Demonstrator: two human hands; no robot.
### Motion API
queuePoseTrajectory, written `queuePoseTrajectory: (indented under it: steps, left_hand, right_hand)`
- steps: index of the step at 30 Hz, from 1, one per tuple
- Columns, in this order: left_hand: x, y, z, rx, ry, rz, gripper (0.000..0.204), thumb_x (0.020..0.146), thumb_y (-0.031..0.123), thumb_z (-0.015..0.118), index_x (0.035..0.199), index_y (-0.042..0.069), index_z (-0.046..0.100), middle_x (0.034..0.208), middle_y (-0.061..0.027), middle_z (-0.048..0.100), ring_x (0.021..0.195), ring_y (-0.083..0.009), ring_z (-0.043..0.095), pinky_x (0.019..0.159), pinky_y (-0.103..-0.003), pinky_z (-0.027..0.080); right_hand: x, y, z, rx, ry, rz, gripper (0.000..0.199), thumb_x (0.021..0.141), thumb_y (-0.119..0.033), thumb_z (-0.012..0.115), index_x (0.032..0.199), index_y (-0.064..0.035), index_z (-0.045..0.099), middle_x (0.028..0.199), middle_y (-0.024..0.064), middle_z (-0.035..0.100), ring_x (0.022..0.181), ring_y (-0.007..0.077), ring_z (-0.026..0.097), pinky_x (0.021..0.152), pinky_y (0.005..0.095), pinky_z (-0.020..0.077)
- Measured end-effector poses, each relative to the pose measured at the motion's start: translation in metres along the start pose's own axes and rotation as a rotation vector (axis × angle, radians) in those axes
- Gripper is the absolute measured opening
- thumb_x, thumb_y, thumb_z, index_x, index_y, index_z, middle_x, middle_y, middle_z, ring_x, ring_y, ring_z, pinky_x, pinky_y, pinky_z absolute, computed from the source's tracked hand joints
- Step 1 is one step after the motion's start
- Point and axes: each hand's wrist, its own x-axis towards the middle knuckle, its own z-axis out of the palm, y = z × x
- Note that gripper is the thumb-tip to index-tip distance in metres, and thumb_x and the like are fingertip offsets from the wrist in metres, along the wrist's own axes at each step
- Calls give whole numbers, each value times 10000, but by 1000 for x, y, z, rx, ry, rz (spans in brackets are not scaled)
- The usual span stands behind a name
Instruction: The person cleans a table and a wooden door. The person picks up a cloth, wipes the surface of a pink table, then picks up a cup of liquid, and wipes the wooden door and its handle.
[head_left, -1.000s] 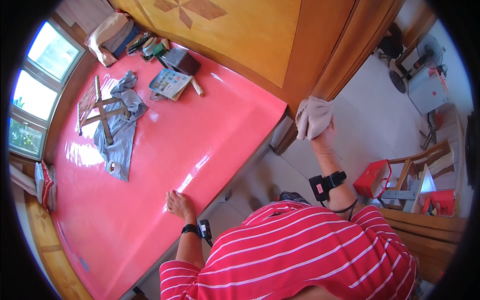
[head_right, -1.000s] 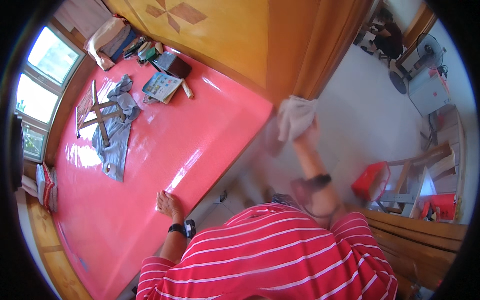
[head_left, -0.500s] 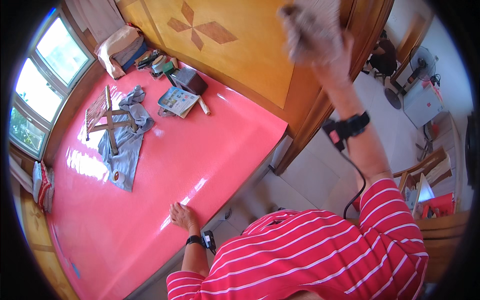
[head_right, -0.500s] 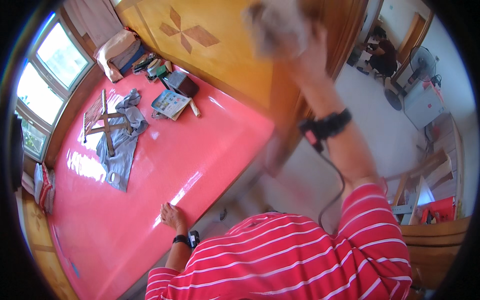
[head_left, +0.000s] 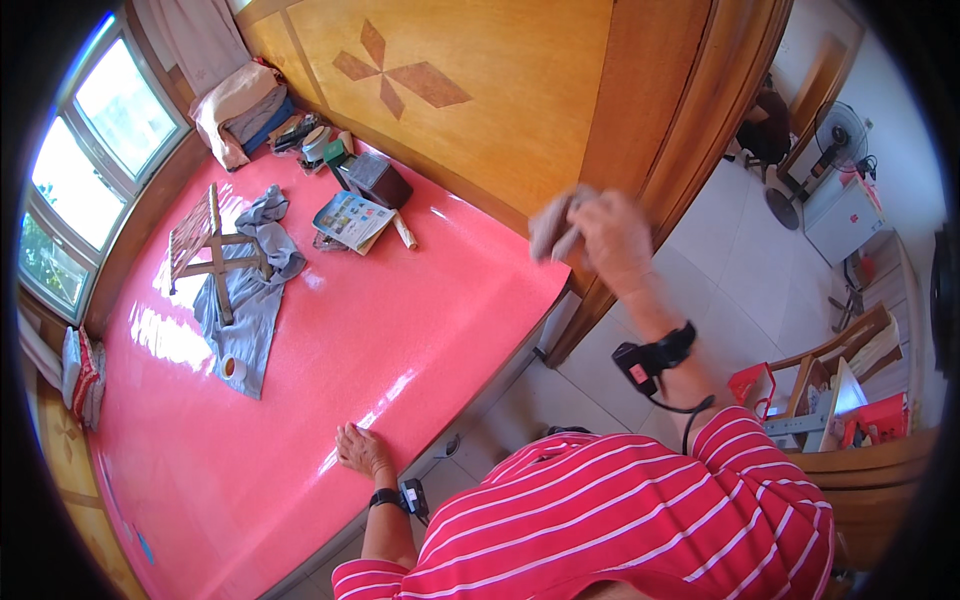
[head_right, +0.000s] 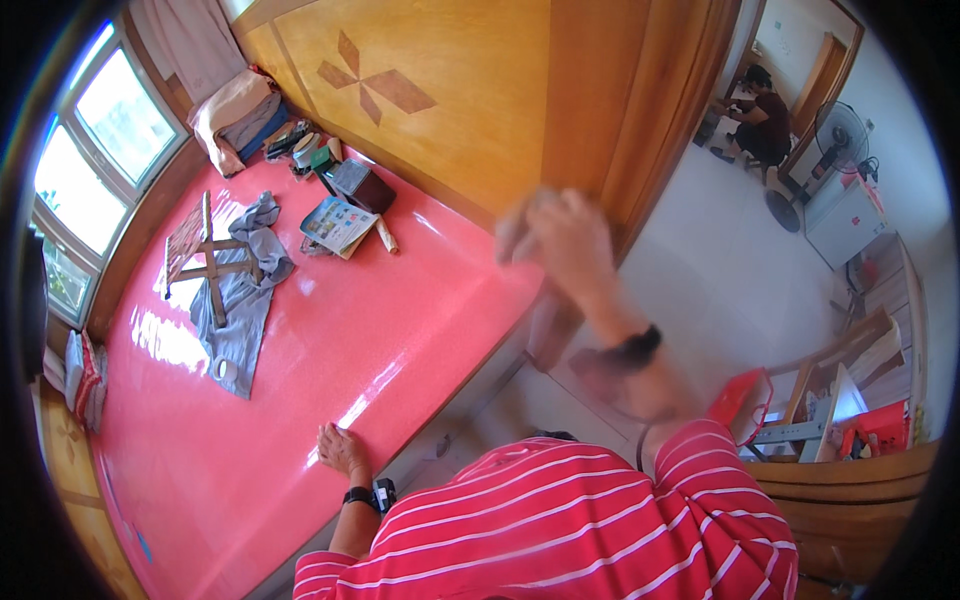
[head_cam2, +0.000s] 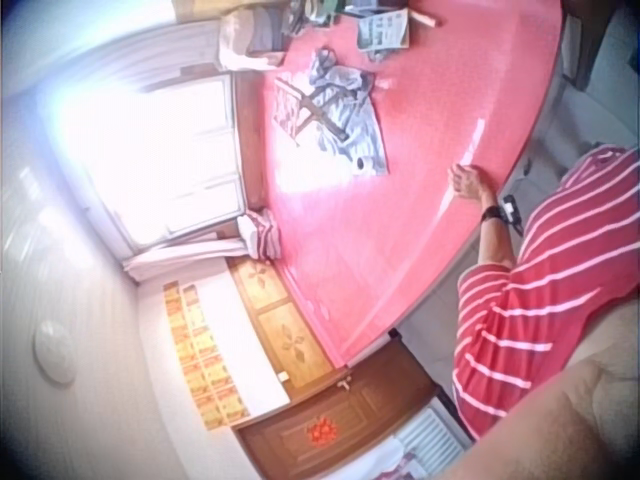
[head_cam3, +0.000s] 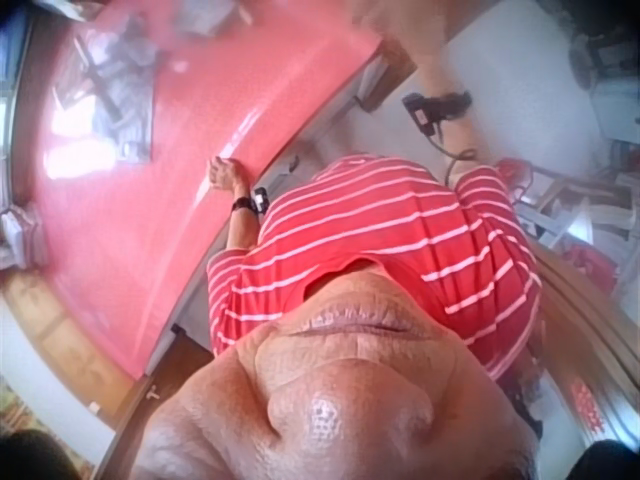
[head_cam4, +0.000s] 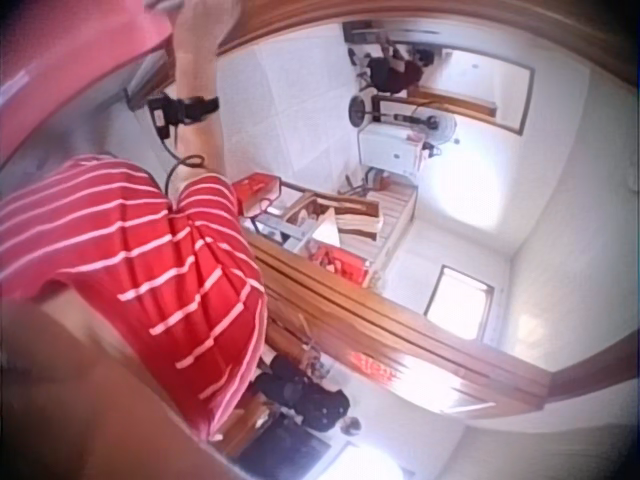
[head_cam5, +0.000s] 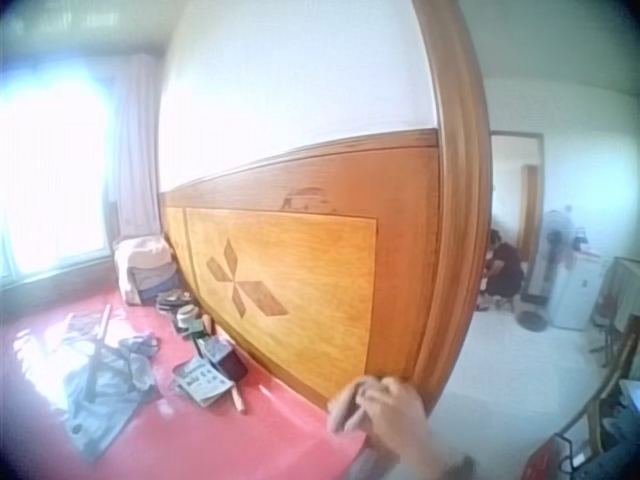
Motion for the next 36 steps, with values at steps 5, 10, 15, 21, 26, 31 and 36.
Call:
queuePoseTrajectory:
  steps: [5,10,15,21,26,31,36]
  left_hand:
    - [0,-7,5,3,18,-15,290,875,278,425,1113,141,518,1263,-43,452,1180,-219,389,970,-412,260]
    - [0,-6,3,13,40,-23,291,872,276,428,1114,139,516,1258,-41,457,1174,-218,395,965,-410,264]
    - [5,-9,17,-15,66,2,286,858,290,446,1089,145,534,1239,-41,471,1167,-208,395,965,-412,256]
    - [69,25,-16,-597,-420,301,310,813,192,513,1085,44,515,1034,-156,574,917,-341,559,786,-397,450]
    - [44,234,-209,-1621,-795,654,377,882,59,481,1242,26,377,1045,-97,545,924,-151,535,786,-252,446]
    - [1,313,-243,-1761,-913,772,425,885,153,502,1269,72,339,1130,-115,500,976,-178,517,774,-303,477]
    - [5,379,-270,-2471,-1403,487,487,895,400,435,1241,66,359,1169,-135,472,961,-238,527,790,-345,486]
  right_hand:
    - [78,21,-124,-430,645,-99,386,647,-67,571,1029,-121,591,1067,7,558,934,223,515,794,361,393]
    - [65,13,-110,-458,423,27,314,667,-31,575,967,-113,610,1062,58,555,838,235,522,717,378,399]
    - [-26,-4,-16,71,-205,87,100,712,-96,534,753,-119,623,734,75,590,744,254,562,663,370,447]
    - [5,-32,-64,1129,-447,332,258,771,-164,557,989,-32,592,815,136,637,766,232,626,705,308,470]
    - [31,-42,-72,962,-194,369,263,802,-206,563,964,1,578,772,149,622,728,206,612,677,294,460]
    - [42,-43,-103,997,-81,187,301,822,-241,546,956,28,573,832,152,610,745,228,599,678,309,450]
    - [42,-13,-132,773,61,10,318,820,-237,546,1023,8,566,1048,177,567,919,270,572,804,321,447]
